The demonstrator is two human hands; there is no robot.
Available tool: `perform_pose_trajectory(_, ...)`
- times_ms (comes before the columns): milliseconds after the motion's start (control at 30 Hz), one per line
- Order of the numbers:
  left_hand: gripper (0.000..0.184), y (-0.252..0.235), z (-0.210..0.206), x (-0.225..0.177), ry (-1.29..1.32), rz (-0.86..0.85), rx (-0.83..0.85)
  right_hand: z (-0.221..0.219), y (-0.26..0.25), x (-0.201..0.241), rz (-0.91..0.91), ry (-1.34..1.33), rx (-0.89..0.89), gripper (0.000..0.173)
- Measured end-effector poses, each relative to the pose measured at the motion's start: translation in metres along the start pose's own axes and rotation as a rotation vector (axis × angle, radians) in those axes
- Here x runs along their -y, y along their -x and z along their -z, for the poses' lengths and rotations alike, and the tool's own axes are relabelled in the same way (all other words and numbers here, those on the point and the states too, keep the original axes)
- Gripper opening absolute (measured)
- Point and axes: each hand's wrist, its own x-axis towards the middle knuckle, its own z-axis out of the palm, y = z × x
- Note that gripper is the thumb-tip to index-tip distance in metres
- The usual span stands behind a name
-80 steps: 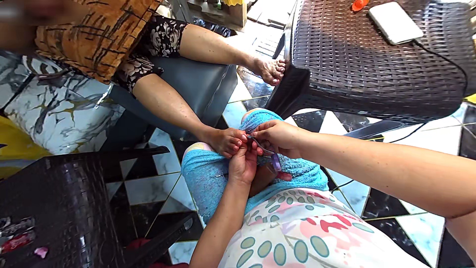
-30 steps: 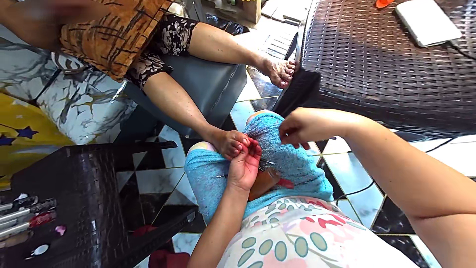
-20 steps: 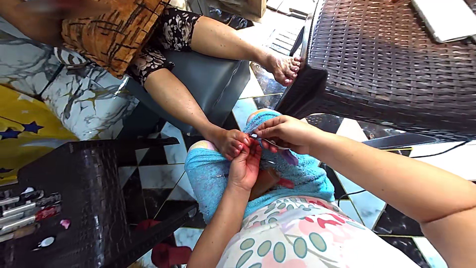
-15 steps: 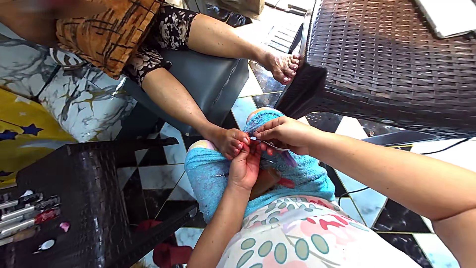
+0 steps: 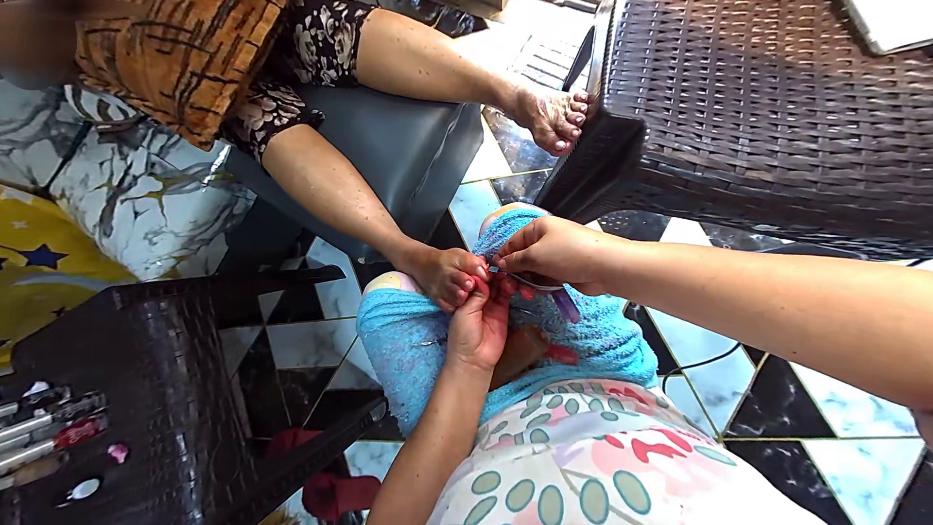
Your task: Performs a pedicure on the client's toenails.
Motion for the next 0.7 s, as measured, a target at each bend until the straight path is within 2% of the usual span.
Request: perform_pose_trajectory(700,0.024,0.000,-0.003,0.001,0.022,-0.012,-0.011,-0.007,0.000,0.021,-0.081,0.183,-0.024,0.018)
